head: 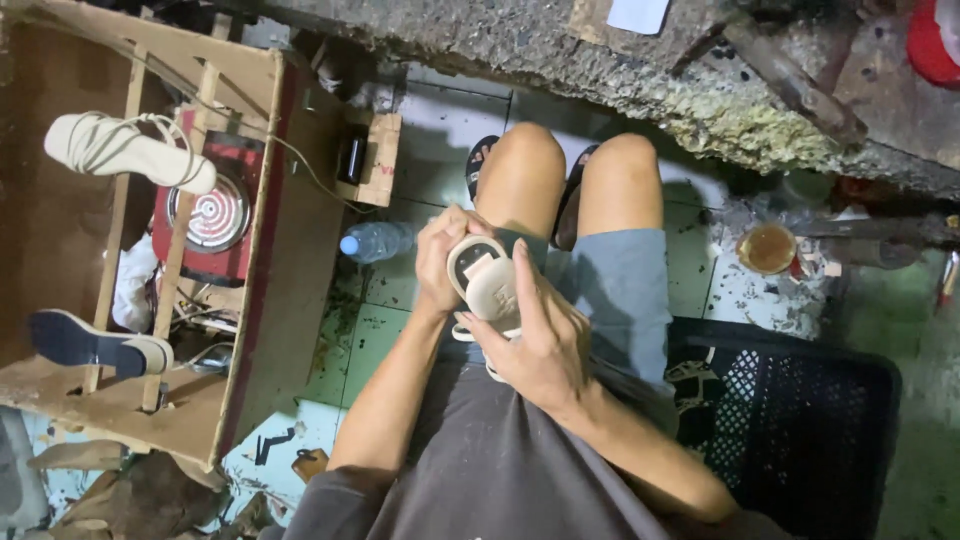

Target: The person sits on a low stool and finishes a strappy sandal. They hold the sandal on their lap, trim the sole edge with a knife, tap and press the sole and straps, work the strap ends by hand, and finally hold up the completed sandal.

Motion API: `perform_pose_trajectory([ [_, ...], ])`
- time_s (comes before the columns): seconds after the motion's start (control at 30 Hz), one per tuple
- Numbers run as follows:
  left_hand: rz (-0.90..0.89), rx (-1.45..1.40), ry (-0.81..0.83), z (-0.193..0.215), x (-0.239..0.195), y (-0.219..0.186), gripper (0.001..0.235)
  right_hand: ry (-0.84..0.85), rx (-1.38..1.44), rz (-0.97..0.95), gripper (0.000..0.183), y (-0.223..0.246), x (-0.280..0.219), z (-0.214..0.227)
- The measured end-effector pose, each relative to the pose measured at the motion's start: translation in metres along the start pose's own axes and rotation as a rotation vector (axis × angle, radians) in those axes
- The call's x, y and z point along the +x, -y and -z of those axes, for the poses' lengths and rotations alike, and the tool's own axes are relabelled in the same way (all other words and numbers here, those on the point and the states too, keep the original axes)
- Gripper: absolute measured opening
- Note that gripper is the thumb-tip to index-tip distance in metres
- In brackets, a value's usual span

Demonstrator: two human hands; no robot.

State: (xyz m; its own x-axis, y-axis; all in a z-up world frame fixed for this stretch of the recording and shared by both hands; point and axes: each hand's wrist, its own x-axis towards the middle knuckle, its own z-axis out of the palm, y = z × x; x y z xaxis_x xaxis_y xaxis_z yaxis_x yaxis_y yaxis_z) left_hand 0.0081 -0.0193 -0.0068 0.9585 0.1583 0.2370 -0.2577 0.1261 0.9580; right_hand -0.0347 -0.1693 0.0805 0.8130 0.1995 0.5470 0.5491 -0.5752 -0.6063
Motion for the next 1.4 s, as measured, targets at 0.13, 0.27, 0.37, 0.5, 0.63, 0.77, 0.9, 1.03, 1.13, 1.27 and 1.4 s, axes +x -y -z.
perform_pose_trajectory([
  [0.13, -0.057, -0.046, 0.030, -0.004, 0.003, -0.002, 0.038, 0.013, 0.019, 0.002, 0.077, -0.002, -0.002, -0.005],
  [0.27, -0.149, -0.057, 0.056, -0.002, 0.001, 0.006, 0.039, 0.000, 0.051, 0.002, 0.074, -0.001, -0.002, -0.006],
  [0.37, -0.221, -0.052, 0.088, -0.001, 0.002, 0.007, 0.040, -0.016, 0.084, 0.001, 0.071, -0.001, -0.004, -0.007],
  [0.5, -0.286, -0.033, 0.106, 0.001, 0.003, 0.011, 0.040, -0.030, 0.100, 0.008, 0.071, -0.006, -0.008, -0.012],
  [0.63, -0.297, -0.014, 0.141, 0.001, 0.007, 0.008, 0.041, -0.017, 0.102, 0.019, 0.073, -0.009, -0.009, -0.012],
  [0.77, -0.302, -0.023, 0.163, 0.003, 0.010, 0.008, 0.040, 0.007, 0.088, 0.033, 0.076, -0.009, -0.006, -0.013],
  [0.9, -0.300, -0.018, 0.152, 0.005, 0.009, 0.005, 0.041, 0.031, 0.069, 0.043, 0.078, -0.008, -0.005, -0.015],
  [1.03, -0.318, 0.034, 0.097, 0.009, 0.004, -0.001, 0.043, 0.091, 0.056, 0.093, 0.078, -0.009, -0.005, -0.014],
  [1.13, -0.233, 0.078, 0.166, 0.013, 0.008, -0.033, 0.041, 0.113, 0.012, 0.099, 0.079, -0.011, -0.004, -0.016],
  [1.27, -0.042, 0.330, 0.401, 0.019, 0.006, -0.098, 0.040, 0.174, -0.126, 0.082, 0.078, -0.014, -0.008, -0.024],
  [1.4, 0.153, 0.490, 0.516, 0.027, 0.009, -0.136, 0.053, 0.188, -0.205, 0.127, 0.074, -0.007, -0.005, -0.033],
])
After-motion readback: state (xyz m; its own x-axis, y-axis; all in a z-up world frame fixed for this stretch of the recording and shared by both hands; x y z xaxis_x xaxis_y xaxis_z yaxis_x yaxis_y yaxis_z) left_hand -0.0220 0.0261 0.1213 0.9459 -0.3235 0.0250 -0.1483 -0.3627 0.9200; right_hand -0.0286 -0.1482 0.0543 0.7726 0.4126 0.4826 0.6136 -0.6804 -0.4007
